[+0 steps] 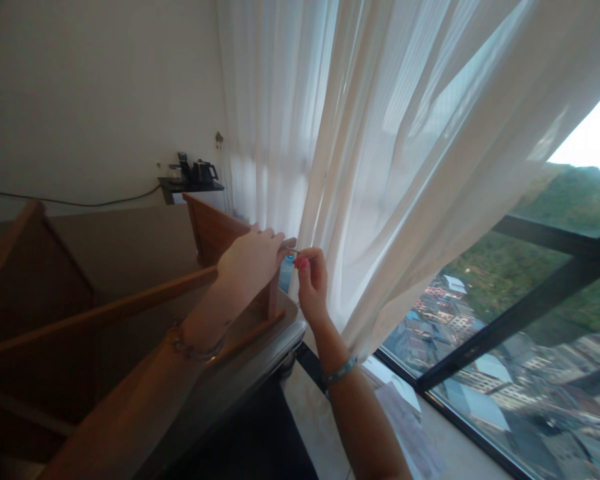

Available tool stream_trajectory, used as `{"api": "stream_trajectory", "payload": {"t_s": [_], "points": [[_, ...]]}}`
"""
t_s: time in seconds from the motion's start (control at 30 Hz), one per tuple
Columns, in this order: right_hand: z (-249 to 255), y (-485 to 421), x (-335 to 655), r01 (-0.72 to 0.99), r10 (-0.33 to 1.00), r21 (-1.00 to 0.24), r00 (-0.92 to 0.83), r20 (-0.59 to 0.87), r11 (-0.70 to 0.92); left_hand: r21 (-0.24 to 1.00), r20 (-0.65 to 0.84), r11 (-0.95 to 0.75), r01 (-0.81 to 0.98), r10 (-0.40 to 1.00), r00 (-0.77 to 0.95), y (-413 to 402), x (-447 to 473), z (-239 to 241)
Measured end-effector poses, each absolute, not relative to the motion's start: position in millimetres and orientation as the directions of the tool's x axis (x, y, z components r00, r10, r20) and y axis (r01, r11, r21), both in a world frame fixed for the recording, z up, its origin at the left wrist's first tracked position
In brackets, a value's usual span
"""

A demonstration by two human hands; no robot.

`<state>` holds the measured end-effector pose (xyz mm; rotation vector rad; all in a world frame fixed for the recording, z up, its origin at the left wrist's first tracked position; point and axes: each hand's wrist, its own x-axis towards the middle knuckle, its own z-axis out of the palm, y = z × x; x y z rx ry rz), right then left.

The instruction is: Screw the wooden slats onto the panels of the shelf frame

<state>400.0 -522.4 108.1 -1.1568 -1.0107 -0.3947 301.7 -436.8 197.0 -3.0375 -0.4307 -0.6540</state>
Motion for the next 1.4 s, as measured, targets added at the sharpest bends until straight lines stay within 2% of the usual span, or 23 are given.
{"api": "stream_trajectory", "payload": {"t_s": [0.1, 0.27, 0.4, 0.57, 0.77, 1.03, 1.1, 1.23, 1.4], "points": [[105.9, -507.3, 388.6, 0.620, 0.119, -0.626, 0.660, 0.742, 0.474, 0.054, 0.407, -0.963, 0.263, 0.262, 0.875, -436.7, 302.4, 196.9], [111.2, -494.2, 370.6, 0.596, -0.007, -0.717, 0.770, 0.637, 0.361, 0.059, 0.396, -0.962, 0.267, 0.268, 0.878, -436.2, 302.3, 197.4], [110.4, -492.0, 365.6, 0.607, -0.096, -0.731, 0.786, 0.611, 0.314, 0.061, 0.394, -0.960, 0.272, 0.274, 0.878, -436.3, 302.0, 198.4], [103.2, -496.9, 369.1, 0.646, -0.065, -0.696, 0.746, 0.663, 0.314, 0.032, 0.410, -0.962, 0.270, 0.259, 0.875, -436.4, 303.0, 197.0], [99.0, -497.4, 371.5, 0.544, 0.049, -0.724, 0.785, 0.618, 0.424, 0.025, 0.437, -0.962, 0.270, 0.254, 0.863, -436.8, 303.0, 194.2], [99.7, -490.6, 380.9, 0.535, 0.018, -0.682, 0.780, 0.626, 0.499, 0.026, 0.426, -0.962, 0.273, 0.258, 0.867, -436.4, 303.0, 196.1], [99.4, -491.0, 380.6, 0.566, -0.023, -0.671, 0.772, 0.635, 0.479, 0.020, 0.426, -0.963, 0.270, 0.253, 0.868, -436.1, 303.1, 195.9], [96.4, -495.0, 378.3, 0.689, -0.066, -0.641, 0.697, 0.714, 0.339, 0.026, 0.428, -0.965, 0.260, 0.246, 0.869, -435.6, 302.9, 195.4], [94.7, -495.2, 379.4, 0.703, -0.134, -0.612, 0.689, 0.712, 0.363, 0.053, 0.422, -0.965, 0.258, 0.256, 0.870, -435.4, 302.7, 196.0]]}}
